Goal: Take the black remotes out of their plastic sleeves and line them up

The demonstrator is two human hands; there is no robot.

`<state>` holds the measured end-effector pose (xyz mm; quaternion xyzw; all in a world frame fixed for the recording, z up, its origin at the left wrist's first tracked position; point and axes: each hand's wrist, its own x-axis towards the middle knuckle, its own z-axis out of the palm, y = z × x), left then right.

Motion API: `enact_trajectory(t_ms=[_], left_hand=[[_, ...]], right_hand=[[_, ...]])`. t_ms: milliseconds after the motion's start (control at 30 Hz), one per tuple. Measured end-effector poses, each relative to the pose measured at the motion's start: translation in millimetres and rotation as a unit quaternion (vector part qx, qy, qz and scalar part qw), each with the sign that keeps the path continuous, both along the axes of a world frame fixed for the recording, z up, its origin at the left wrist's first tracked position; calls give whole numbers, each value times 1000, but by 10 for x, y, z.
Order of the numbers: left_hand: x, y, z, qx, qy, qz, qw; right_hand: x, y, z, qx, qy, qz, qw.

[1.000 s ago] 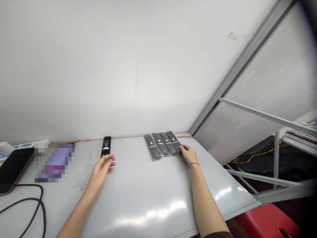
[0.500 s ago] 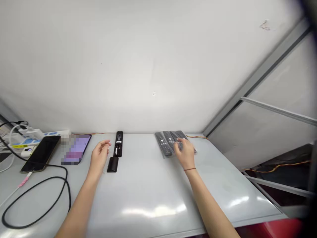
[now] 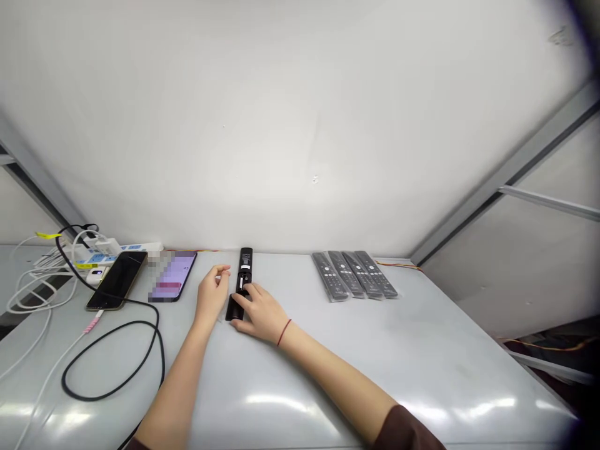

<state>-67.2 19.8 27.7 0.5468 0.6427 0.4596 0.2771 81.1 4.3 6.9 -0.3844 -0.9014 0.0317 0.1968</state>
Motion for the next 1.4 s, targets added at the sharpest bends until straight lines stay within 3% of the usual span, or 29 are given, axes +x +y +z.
enact_trajectory(t_ms=[233,400,600,767,1000,1167,1300,1400], left_hand=[[108,-30,-52,22,167,-48,985],[225,-103,-101,-10,243,-108,964],[350,-178,-119,-76,354,-88,928],[427,-153,-162,-88,368,-94,921],[477,-124,-208,-81,270,-119,952],[465,-134,-192,-75,175,-108,976],[477,-112,-180,-96,-35,-84,991],[549,-133,-163,-111,-242,-68,961]], right_hand=[[85,-192,20,-6,-11,0,1000],[192,-387,42,-15,-11,21,1000],[334,-509,71,-32,-8,37,999],[499,-511,133,-93,-11,39,995],[723,-377,226,-148,63,-13,987],[768,-333,231,-135,112,-6,984],[756,-330,192,-79,160,-2,984],[708,-342,140,-39,189,9,981]])
